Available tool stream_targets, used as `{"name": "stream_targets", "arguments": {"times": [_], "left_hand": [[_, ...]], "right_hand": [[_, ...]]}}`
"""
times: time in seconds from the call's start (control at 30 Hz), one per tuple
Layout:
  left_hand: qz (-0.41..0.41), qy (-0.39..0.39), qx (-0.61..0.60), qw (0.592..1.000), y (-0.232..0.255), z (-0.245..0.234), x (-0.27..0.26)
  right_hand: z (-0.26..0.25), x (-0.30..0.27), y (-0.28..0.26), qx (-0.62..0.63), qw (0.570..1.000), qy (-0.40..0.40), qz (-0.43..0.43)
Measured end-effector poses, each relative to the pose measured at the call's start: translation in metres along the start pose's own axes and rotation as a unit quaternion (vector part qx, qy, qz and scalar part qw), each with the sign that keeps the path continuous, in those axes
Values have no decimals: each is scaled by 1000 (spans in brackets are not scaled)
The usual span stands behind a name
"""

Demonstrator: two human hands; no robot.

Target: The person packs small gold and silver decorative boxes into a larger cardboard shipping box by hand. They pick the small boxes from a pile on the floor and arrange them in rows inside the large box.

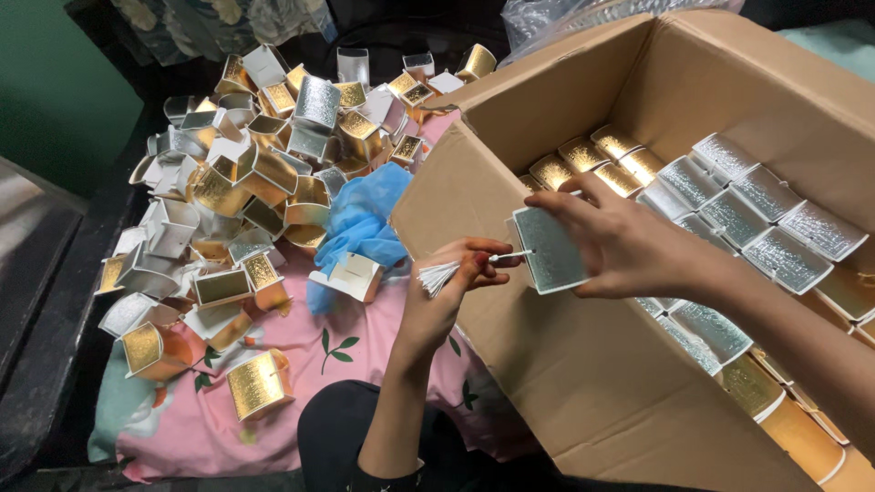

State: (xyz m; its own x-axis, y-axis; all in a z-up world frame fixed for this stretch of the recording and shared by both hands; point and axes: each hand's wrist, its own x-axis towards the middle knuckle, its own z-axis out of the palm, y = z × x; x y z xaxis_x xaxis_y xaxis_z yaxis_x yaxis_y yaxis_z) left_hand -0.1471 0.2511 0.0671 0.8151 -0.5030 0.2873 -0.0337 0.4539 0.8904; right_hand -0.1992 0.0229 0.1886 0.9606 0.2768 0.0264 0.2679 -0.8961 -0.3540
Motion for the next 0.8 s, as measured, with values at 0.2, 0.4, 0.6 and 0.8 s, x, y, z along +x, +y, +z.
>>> {"name": "stream_targets", "arguments": {"times": [0.2, 0.4, 0.6, 0.8], "left_hand": [[39, -36, 59, 997, -32, -15, 9], [1, -10, -43, 999, -66, -11, 14], [-19, 32, -92, 995, -69, 1, 10], [30, 87, -17, 996, -62, 17, 8]], "right_hand": [[10, -7, 18, 25, 993, 68, -96], [22, -7, 17, 109, 992, -1, -62], [15, -13, 0, 38, 998, 7, -53], [13, -18, -17, -58, 988, -25, 138]]}}
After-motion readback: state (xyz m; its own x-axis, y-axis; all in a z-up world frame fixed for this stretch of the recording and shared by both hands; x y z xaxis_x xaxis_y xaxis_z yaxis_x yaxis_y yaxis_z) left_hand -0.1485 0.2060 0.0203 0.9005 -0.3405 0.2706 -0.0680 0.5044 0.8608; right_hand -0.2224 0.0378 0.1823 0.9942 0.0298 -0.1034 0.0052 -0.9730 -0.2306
